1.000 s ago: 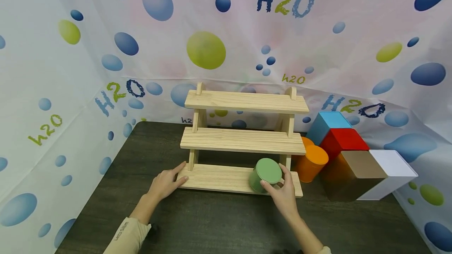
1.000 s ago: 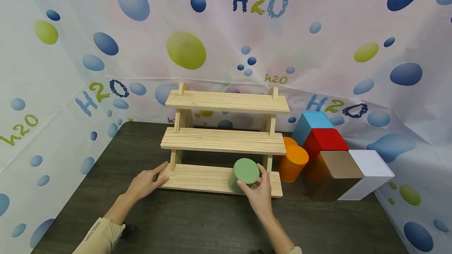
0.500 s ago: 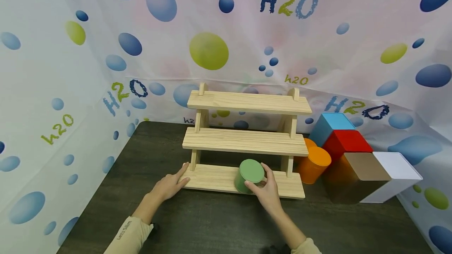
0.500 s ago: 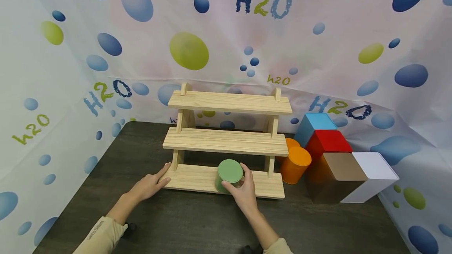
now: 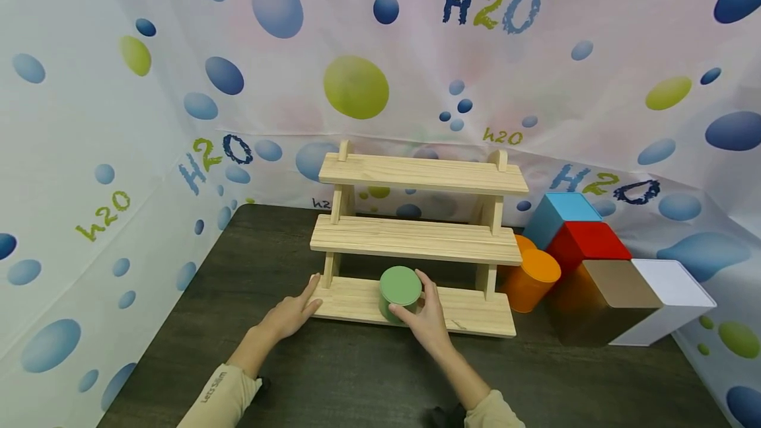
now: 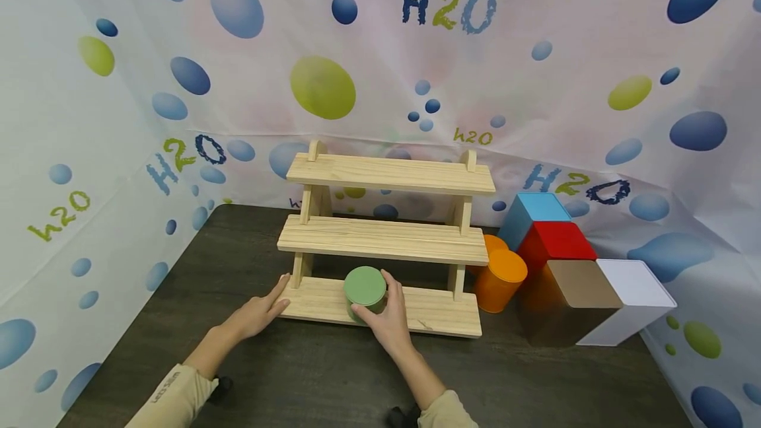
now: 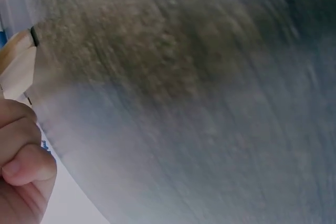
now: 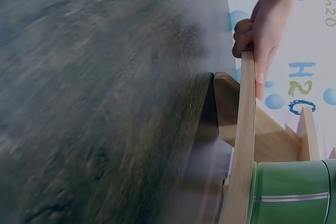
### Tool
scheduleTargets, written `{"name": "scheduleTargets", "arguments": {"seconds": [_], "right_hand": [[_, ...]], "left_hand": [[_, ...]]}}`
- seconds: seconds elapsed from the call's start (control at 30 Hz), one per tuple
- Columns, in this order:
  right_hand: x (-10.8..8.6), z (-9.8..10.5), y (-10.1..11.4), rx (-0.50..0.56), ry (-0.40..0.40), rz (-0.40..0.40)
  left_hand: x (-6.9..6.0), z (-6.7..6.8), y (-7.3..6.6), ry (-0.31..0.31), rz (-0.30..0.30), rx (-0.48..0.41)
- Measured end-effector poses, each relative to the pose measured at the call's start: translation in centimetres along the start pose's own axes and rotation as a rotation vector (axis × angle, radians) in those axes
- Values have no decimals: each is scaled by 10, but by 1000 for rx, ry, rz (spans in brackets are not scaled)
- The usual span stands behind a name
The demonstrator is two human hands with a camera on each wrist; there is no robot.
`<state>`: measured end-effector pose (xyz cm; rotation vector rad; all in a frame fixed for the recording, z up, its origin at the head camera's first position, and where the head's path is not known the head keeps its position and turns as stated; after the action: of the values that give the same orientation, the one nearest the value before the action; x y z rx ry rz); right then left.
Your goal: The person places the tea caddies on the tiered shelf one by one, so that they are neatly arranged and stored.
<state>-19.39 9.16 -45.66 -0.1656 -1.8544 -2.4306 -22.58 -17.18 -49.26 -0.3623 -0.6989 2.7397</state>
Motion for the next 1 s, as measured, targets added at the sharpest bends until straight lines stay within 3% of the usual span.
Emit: {"name": "scheduleTargets", "arguments": {"seconds": [0.2,0.5,0.63,0.87,1.0], "right_hand": [[-3,-6,30,46,46,-15],[14,-22,-5,83,103,23],[15,-29,0,58,127,45],[11,-37,33,60,185,47],[15,-44,30,32,213,41]], "left_hand": [[0,-3,0,0,-7,-12],[0,-4,2,-21,-2,-26],[0,-4,2,-12,14,-33],[-2,-3,0,-3,26,-46],[-2,-3,-1,1,30,-47]]}}
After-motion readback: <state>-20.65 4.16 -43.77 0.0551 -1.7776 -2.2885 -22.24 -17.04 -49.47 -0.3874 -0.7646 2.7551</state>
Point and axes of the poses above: each hand's wrist, its own x-axis towards the middle knuckle, its own z-axis out of the back of the hand, y = z × x, the point moved 5 cm from there along x, towards the middle knuckle, and after that the axes turned 5 degrees about -z, right-handed, at the moved point
